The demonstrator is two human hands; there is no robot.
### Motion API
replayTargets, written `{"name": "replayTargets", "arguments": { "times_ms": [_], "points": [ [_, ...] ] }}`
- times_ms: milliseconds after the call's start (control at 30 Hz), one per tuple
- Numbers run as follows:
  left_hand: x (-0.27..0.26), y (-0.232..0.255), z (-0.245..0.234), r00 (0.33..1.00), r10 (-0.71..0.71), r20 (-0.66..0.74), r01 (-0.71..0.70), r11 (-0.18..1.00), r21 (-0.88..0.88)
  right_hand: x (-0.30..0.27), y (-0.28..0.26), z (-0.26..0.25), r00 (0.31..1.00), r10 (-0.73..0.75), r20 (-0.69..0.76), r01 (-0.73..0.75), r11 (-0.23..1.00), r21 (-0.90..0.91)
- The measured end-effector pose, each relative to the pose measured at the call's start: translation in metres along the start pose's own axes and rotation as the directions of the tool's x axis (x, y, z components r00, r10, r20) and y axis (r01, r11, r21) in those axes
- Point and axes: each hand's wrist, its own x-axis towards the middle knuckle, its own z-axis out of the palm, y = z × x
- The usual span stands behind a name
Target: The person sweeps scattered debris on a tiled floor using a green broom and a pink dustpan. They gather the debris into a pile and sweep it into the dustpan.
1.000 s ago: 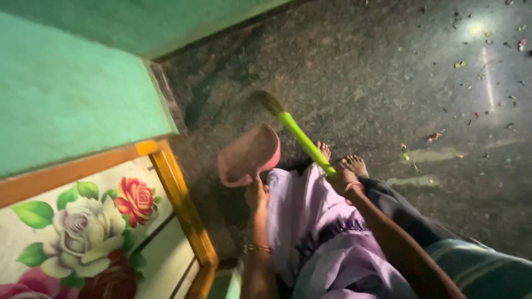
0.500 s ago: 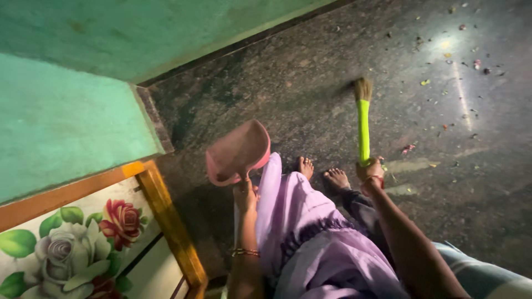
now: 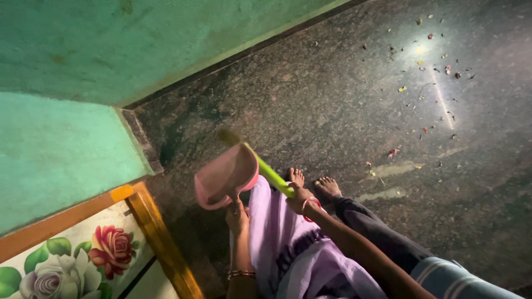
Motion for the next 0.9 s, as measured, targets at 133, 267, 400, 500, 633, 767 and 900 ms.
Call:
{"name": "replayTargets", "arguments": {
  "times_ms": [133, 267, 400, 500, 633, 767, 900],
  "points": [
    [-0.010, 0.015, -0.004, 0.999, 0.009, 0.041, -0.007, 0.999, -0.044, 0.012, 0.004, -0.005, 0.906, -0.374, -0.198, 0.351, 0.926, -0.140],
    [-0.005, 0.023, -0.004, 0.998, 0.014, 0.066, -0.007, 0.994, -0.109, -0.003, 0.040, -0.045, 0.976, -0.103, -0.191, 0.103, 0.995, -0.008],
    [0.000, 0.020, -0.001, 1.000, -0.007, 0.020, 0.009, 0.994, -0.105, -0.016, 0.077, -0.085, 0.943, 0.106, -0.316, -0.087, 0.993, 0.075],
    [0.004, 0.024, -0.001, 0.999, -0.009, 0.038, 0.011, 0.999, -0.049, -0.017, 0.102, -0.116, 0.883, 0.259, -0.392, -0.227, 0.966, 0.127],
    [0.001, 0.045, 0.003, 0.998, 0.013, 0.064, -0.015, 0.999, 0.036, -0.020, 0.123, -0.161, 0.766, 0.456, -0.453, -0.286, 0.873, 0.394],
    [-0.011, 0.061, 0.002, 0.997, -0.012, 0.077, 0.017, 0.998, -0.063, -0.039, 0.133, -0.164, 0.679, 0.584, -0.444, -0.222, 0.741, 0.634],
    [-0.003, 0.060, 0.004, 0.998, -0.046, 0.038, 0.048, 0.997, -0.065, -0.051, 0.128, -0.144, 0.643, 0.598, -0.478, -0.228, 0.746, 0.626]
  ]
}}
